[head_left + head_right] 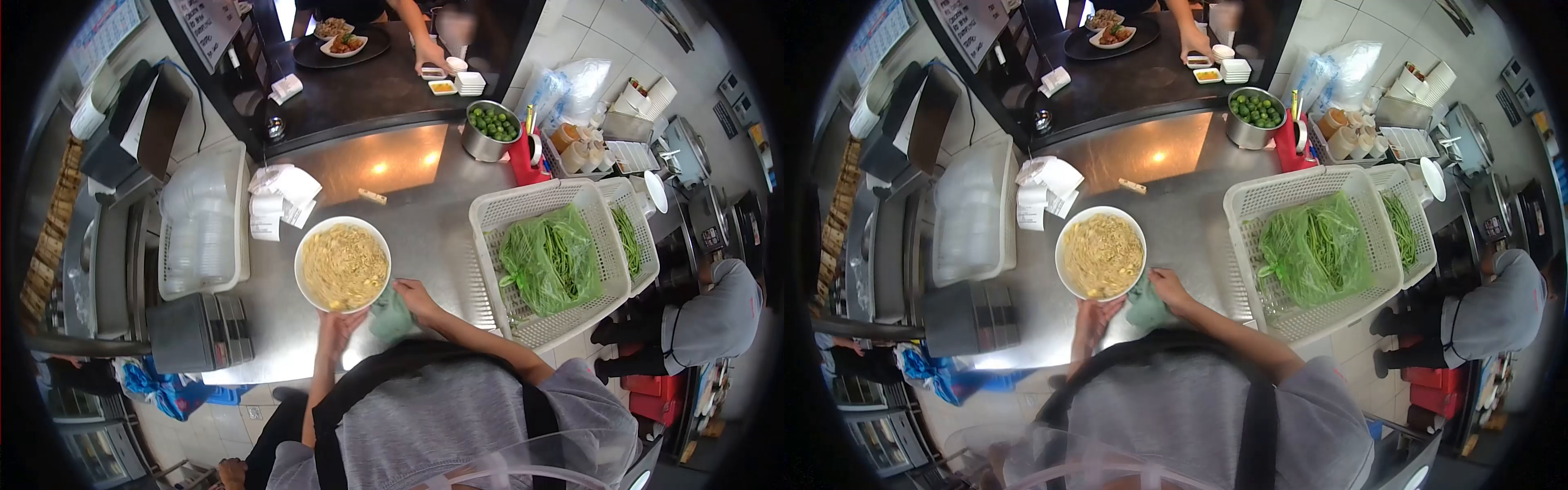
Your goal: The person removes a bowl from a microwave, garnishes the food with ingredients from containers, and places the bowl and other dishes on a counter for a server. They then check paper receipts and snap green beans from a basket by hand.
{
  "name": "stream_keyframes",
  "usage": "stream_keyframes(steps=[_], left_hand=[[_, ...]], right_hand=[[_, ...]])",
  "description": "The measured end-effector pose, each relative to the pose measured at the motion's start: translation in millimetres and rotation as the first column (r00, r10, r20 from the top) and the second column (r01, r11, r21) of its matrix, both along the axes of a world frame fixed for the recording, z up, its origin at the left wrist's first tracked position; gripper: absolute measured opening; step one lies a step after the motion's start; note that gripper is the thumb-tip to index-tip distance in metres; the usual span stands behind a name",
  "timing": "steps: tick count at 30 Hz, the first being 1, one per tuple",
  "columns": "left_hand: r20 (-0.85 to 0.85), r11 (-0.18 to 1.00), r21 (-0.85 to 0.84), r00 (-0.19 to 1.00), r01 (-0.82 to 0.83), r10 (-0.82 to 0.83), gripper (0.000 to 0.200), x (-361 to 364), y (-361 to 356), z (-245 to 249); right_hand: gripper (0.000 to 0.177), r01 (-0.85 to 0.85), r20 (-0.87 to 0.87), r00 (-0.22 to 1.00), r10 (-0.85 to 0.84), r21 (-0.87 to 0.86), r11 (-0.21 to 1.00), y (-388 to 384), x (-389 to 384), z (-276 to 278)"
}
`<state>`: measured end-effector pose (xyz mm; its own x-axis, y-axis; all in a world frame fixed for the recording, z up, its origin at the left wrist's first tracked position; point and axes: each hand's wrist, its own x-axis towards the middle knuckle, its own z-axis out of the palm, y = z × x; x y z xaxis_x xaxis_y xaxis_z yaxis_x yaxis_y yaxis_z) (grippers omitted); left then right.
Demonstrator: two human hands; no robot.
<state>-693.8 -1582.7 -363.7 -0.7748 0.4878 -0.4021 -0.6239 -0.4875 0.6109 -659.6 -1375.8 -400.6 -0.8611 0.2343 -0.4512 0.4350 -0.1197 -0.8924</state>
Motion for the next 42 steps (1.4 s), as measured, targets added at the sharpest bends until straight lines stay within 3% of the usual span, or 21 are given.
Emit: stream_keyframes(steps=[1,2,4,8,13,21,24,30,32,34,35,36,37,38,39,40,41,42], left_hand=[[-0.048,0.998,-0.005,0.996,-0.069,0.069,0.070,3.1,9.0,6.7],[-0.025,0.996,0.001,0.996,-0.089,0.089,0.073,2.4,14.5,6.0],[0.019,0.993,0.025,0.993,-0.119,0.119,0.078,0.4,19.9,6.5],[0.009,0.992,0.046,0.993,-0.120,0.120,0.080,-13.1,20.9,28.8],[-0.047,0.997,0.072,0.998,-0.035,0.039,0.072,-65.9,44.4,41.6],[-0.182,0.941,0.318,0.982,0.111,-0.055,0.063,-253.7,155.8,44.3],[-0.185,0.965,0.255,0.983,0.055,-0.007,0.065,-301.5,194.7,54.7],[-0.159,0.964,0.258,0.987,0.066,-0.025,0.072,-380.3,252.8,26.8],[-0.159,0.963,0.263,0.987,0.061,-0.019,0.073,-414.9,274.3,-8.2],[-0.186,0.948,0.269,0.975,0.172,-0.124,0.072,-451.6,291.5,-34.1],[-0.223,0.979,0.192,0.974,0.075,-0.031,0.066,-453.6,302.6,-31.5],[-0.225,0.976,0.121,0.963,0.179,-0.148,0.062,-447.0,295.7,-7.5],[-0.289,0.991,-0.034,0.948,0.130,-0.134,0.062,-422.4,289.7,31.0],[-0.305,0.981,-0.077,0.933,0.176,-0.191,0.064,-411.5,282.1,55.8],[-0.322,0.945,-0.283,0.912,0.164,-0.255,0.081,-398.9,279.0,87.2],[-0.480,0.873,-0.480,0.808,0.084,-0.342,0.075,-377.8,266.0,125.6],[-0.748,0.805,-0.554,0.552,-0.212,-0.369,0.063,-357.2,245.3,163.4],[-0.869,0.715,-0.490,0.209,-0.499,-0.449,0.054,-342.1,219.6,194.4]], right_hand=[[0.027,0.006,-0.009,1.000,-0.005,0.119,0.993,3.6,1.5,0.6],[0.026,0.094,-0.140,0.989,-0.052,0.310,0.946,8.3,1.4,0.6],[0.024,0.310,-0.404,0.913,-0.052,0.607,0.732,17.7,-0.8,3.4],[0.028,0.250,-0.330,0.944,0.012,0.737,0.628,13.5,4.6,20.8],[0.030,0.235,-0.362,0.925,0.111,0.780,0.580,15.5,7.5,30.9],[0.031,0.241,-0.382,0.917,0.116,0.761,0.603,16.7,7.5,32.5],[0.030,0.239,-0.378,0.919,0.107,0.753,0.613,15.9,7.4,37.2],[0.031,0.240,-0.371,0.923,0.099,0.758,0.606,16.4,5.6,34.3],[0.032,0.231,-0.355,0.931,0.090,0.761,0.607,15.4,6.3,37.2],[0.031,0.251,-0.371,0.925,0.082,0.758,0.603,15.4,6.4,36.8],[0.031,0.253,-0.383,0.919,0.093,0.754,0.606,15.3,5.3,36.1],[0.031,0.252,-0.384,0.919,0.094,0.753,0.608,13.8,5.0,35.4],[0.030,0.252,-0.384,0.919,0.094,0.752,0.609,13.3,5.9,34.8],[0.030,0.255,-0.385,0.919,0.091,0.753,0.607,13.4,6.0,34.4],[0.030,0.240,-0.374,0.922,0.098,0.753,0.612,12.9,6.8,34.0],[0.029,0.233,-0.366,0.926,0.098,0.755,0.613,13.3,6.8,33.4],[0.029,0.228,-0.355,0.930,0.092,0.756,0.613,13.6,7.4,33.5],[0.028,0.234,-0.371,0.924,0.092,0.740,0.631,13.7,7.3,34.1]])
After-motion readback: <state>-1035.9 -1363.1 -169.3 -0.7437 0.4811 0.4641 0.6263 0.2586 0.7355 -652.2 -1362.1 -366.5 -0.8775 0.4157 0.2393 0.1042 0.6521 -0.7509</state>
